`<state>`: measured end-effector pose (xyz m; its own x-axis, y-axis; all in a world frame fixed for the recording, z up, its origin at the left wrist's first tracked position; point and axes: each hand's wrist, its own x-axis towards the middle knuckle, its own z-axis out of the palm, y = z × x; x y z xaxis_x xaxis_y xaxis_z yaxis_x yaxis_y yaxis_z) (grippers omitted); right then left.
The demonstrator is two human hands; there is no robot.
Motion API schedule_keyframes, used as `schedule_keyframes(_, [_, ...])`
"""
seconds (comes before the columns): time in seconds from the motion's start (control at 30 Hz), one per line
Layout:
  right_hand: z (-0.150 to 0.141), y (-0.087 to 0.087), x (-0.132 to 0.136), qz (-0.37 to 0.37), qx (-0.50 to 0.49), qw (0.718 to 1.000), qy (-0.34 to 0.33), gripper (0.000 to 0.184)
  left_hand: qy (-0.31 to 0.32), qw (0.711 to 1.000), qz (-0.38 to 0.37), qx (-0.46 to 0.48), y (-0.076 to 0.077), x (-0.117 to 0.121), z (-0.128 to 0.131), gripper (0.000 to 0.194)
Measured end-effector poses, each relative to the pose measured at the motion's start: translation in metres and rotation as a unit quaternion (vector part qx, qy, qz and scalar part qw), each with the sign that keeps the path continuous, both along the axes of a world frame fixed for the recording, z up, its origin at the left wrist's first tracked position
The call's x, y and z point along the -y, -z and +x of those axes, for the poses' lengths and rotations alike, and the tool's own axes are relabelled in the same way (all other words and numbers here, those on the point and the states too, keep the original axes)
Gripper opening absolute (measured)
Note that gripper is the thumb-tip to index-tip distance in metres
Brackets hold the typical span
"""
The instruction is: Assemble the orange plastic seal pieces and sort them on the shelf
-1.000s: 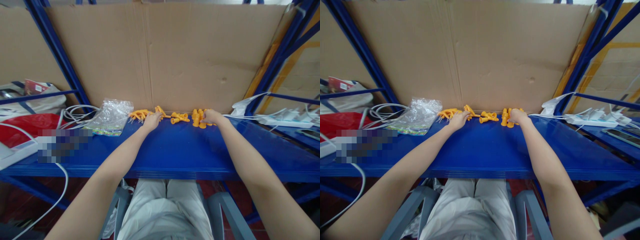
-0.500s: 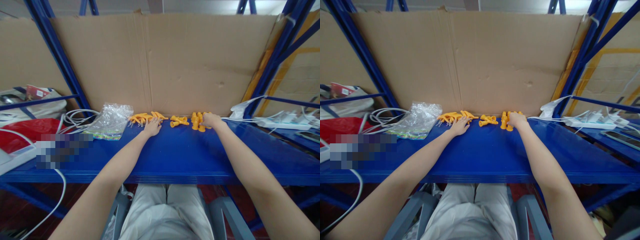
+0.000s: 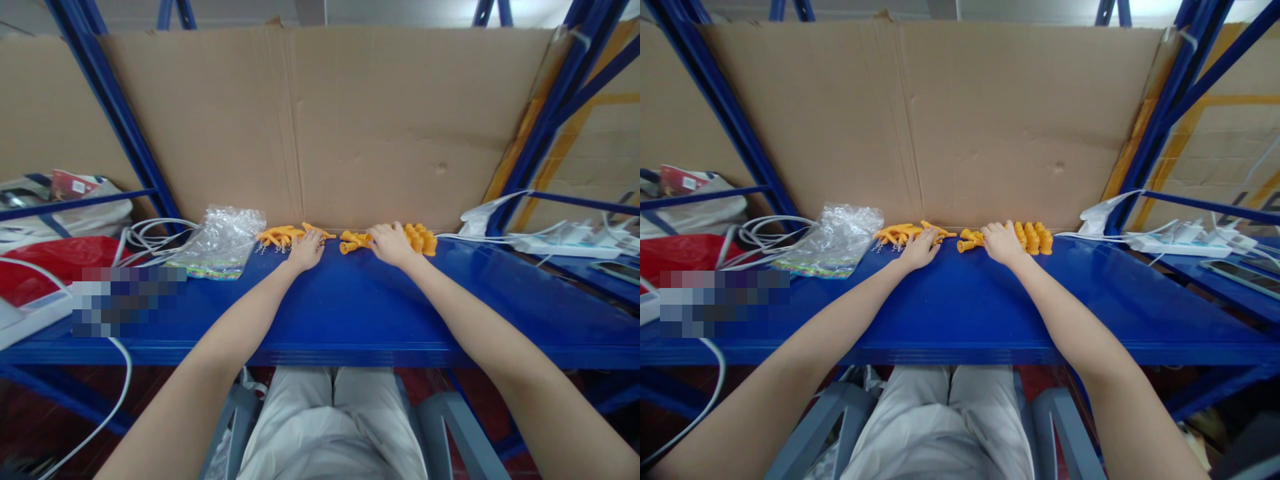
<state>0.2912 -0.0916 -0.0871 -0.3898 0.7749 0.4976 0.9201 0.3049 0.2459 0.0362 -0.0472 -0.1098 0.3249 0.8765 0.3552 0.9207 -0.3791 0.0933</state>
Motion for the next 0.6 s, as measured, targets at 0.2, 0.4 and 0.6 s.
schedule_keyframes(0.2, [-0.013,0.019,-0.001,-0.108,0.018,0.994,0.008,0.054,0.049,0.998,0.037,-0.011,-0.002,0.006,0.006,0.054])
schedule_keyframes(0.4, [-0.020,0.021,0.001,-0.111,0.018,0.993,0.024,0.046,0.117,0.991,0.059,-0.016,0.000,0.005,0.010,0.052])
schedule_keyframes(0.6, [-0.022,0.021,0.000,-0.109,0.021,0.993,0.040,0.043,0.153,0.986,0.069,-0.023,0.003,0.005,0.012,0.051])
